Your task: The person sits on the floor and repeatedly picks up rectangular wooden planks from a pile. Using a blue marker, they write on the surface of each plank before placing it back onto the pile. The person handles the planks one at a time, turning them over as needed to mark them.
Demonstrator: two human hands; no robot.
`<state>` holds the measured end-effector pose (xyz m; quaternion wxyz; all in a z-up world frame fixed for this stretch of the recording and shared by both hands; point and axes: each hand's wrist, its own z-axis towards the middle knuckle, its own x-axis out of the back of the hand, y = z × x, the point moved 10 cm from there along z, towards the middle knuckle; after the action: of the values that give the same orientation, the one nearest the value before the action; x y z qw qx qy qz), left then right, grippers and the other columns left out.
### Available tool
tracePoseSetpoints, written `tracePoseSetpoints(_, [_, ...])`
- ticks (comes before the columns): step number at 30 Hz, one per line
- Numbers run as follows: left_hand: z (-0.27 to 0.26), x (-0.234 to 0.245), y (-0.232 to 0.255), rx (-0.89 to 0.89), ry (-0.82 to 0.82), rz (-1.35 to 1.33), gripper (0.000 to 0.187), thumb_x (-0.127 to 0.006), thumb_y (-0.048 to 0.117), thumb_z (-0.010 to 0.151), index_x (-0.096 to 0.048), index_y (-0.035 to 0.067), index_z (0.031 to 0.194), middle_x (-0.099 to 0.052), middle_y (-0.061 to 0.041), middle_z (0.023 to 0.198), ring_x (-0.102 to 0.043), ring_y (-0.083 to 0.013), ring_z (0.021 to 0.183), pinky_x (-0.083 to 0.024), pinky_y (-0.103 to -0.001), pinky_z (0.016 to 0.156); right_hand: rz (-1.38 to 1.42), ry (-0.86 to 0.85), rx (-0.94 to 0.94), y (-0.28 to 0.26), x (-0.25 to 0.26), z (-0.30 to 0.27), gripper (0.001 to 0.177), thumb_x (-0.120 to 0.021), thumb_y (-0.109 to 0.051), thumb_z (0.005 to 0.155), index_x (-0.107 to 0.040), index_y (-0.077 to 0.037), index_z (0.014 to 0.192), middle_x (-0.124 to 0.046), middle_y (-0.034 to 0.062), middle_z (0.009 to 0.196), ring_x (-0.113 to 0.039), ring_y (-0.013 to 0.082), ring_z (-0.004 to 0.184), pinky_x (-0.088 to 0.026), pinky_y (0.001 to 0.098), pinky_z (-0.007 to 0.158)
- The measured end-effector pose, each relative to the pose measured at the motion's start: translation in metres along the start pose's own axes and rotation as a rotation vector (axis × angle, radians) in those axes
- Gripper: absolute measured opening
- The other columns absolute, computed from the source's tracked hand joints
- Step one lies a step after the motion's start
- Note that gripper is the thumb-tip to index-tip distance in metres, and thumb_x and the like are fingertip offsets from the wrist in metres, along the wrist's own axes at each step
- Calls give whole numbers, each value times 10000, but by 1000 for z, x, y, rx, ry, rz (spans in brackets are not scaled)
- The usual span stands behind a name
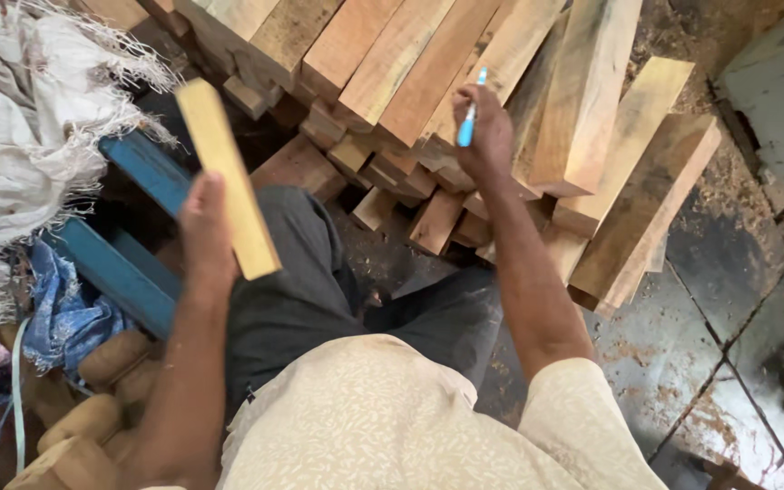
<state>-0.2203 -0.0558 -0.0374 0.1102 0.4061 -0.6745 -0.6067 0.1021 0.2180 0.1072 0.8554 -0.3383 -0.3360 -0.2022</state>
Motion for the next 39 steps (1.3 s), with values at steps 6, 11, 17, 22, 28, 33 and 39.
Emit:
tracePoseSetpoints(6, [-26,-21,-54,163,-35,-25,327,-579,301,1054,-691,28,1194,-620,40,824,-543,-47,658,-465,-241,584,26,-112,-128,-6,1,14,145,-629,-193,1080,-683,-76,1144,-710,202,941,-709,374,858,-552,456,732])
tracePoseSetpoints(11, [-31,-22,-61,206,-25,-86,346,-572,292,1051,-687,27,1241,-640,36,842,-563,-49,671,-485,-244,603,69,-287,-113,-35,-26,20,226,-685,-241,1028,-696,-55,1156,-735,204,952,-732,353,883,-562,452,758])
tracePoseSetpoints(17, [-30,-20,-66,193,-20,-49,374,-562,313,1054,-673,11,1245,-634,23,850,-573,-57,682,-498,-253,609,-6,-399,-24,-71,-52,41,440,-806,-376,912,-704,-48,1187,-749,183,1084,-705,355,966,-544,479,816])
tracePoseSetpoints(22, [-30,-18,-66,195,-7,-68,368,-558,302,1060,-665,8,1254,-646,16,868,-578,-60,706,-498,-251,631,-141,-437,207,-97,-60,63,575,-863,-427,869,-680,-51,1263,-718,176,1123,-623,369,1040,-495,485,894])
tracePoseSetpoints(28, [-30,-12,-70,241,1,-142,345,-526,299,1077,-656,14,1222,-652,2,870,-604,-73,708,-519,-256,637,-317,-388,434,-101,-52,83,599,-869,-357,819,-651,-41,1279,-702,168,1198,-591,386,1179,-446,504,927])
tracePoseSetpoints(33, [-27,-10,-73,237,0,-144,339,-516,311,1093,-644,18,1204,-641,-2,857,-599,-86,683,-519,-268,608,-120,-443,-204,-10,-55,67,750,-818,-445,890,-496,-62,1448,-600,188,1392,-574,362,1265,-446,511,1059])
tracePoseSetpoints(39, [-27,-13,-75,267,-37,-175,338,-513,321,1078,-625,32,1214,-654,2,896,-614,-88,729,-532,-268,655,-21,-280,-578,-20,-105,-75,1288,-896,-600,606,-268,71,1508,-480,306,1411,-477,439,1329,-414,517,1118])
